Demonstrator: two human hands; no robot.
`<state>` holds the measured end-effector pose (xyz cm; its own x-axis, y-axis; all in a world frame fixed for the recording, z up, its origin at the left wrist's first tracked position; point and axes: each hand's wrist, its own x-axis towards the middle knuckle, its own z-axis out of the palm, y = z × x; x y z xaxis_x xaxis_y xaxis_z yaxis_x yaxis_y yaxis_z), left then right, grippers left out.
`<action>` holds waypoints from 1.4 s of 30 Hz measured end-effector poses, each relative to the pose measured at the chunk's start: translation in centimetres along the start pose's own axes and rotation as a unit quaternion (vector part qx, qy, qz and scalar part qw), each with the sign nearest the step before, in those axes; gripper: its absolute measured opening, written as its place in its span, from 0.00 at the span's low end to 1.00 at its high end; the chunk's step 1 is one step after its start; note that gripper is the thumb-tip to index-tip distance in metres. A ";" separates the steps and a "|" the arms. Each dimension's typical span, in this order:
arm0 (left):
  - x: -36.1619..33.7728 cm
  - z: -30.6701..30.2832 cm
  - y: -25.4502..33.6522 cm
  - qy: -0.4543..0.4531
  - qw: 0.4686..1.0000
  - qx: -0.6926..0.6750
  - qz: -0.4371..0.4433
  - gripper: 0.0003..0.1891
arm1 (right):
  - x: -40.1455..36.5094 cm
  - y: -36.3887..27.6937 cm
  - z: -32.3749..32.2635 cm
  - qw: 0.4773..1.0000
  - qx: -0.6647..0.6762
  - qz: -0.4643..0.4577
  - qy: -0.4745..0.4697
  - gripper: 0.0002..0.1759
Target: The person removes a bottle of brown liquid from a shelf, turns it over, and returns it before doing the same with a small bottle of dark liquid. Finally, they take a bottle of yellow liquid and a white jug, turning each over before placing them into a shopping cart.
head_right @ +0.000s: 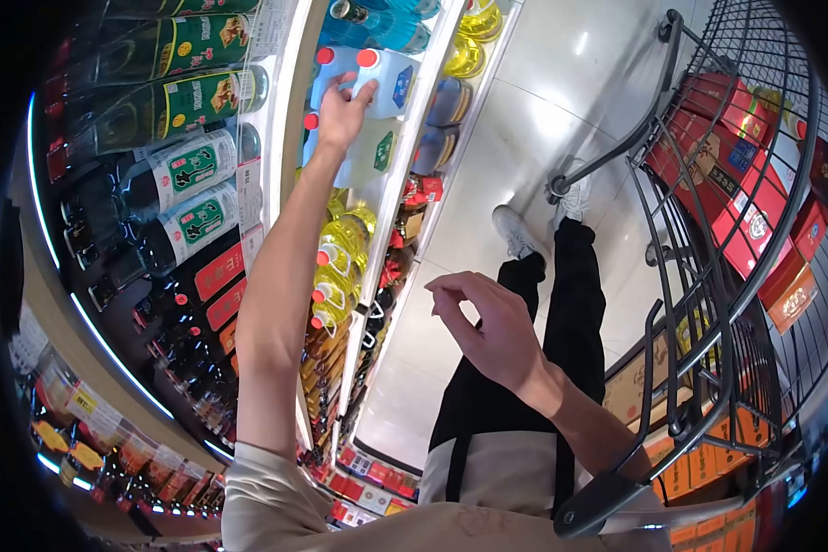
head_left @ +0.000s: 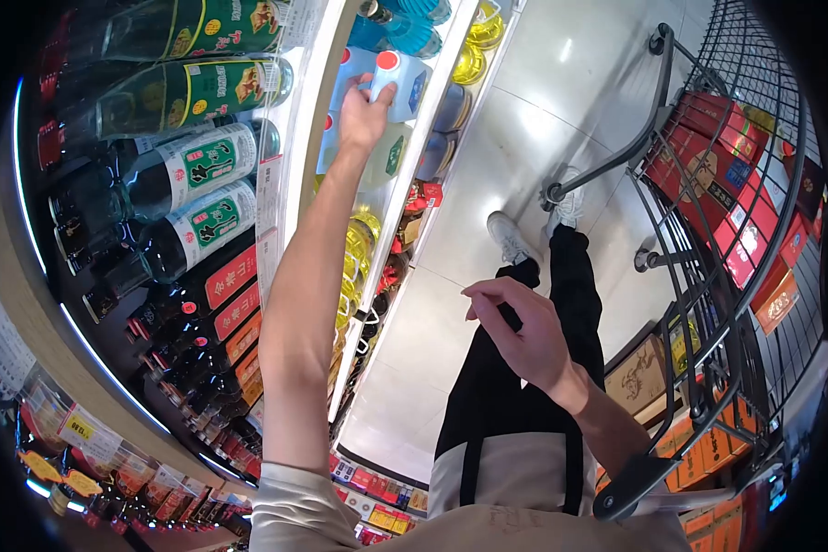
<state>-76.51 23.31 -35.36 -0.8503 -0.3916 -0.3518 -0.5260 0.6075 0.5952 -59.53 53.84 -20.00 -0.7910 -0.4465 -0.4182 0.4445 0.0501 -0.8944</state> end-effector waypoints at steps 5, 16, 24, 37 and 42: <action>-0.4 0.2 0.8 -0.004 0.999 -0.042 -0.005 0.32 | -0.2 0.4 -0.2 0.999 -0.026 -0.019 0.000 0.08; -12.7 -1.1 5.8 0.129 0.978 -0.143 0.081 0.24 | -0.6 1.0 0.7 1.000 0.005 -0.008 -0.004 0.07; -22.4 -6.1 7.3 0.029 0.927 -0.338 -0.161 0.22 | 2.2 6.7 0.0 0.986 0.091 0.059 0.127 0.26; -30.1 -11.4 7.8 -0.003 0.889 -0.395 -0.234 0.28 | 4.4 6.1 3.4 0.938 0.305 0.167 -0.001 0.41; -30.8 -12.2 7.0 -0.028 0.886 -0.398 -0.235 0.26 | 3.2 4.3 3.4 0.924 0.329 0.196 0.016 0.38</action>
<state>-53.81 31.19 -11.52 -0.5515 -0.4233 -0.7188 -0.6615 -0.3031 0.6860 -58.72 49.53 -24.66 -0.5231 -0.4829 -0.7023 0.8499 -0.3569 -0.3876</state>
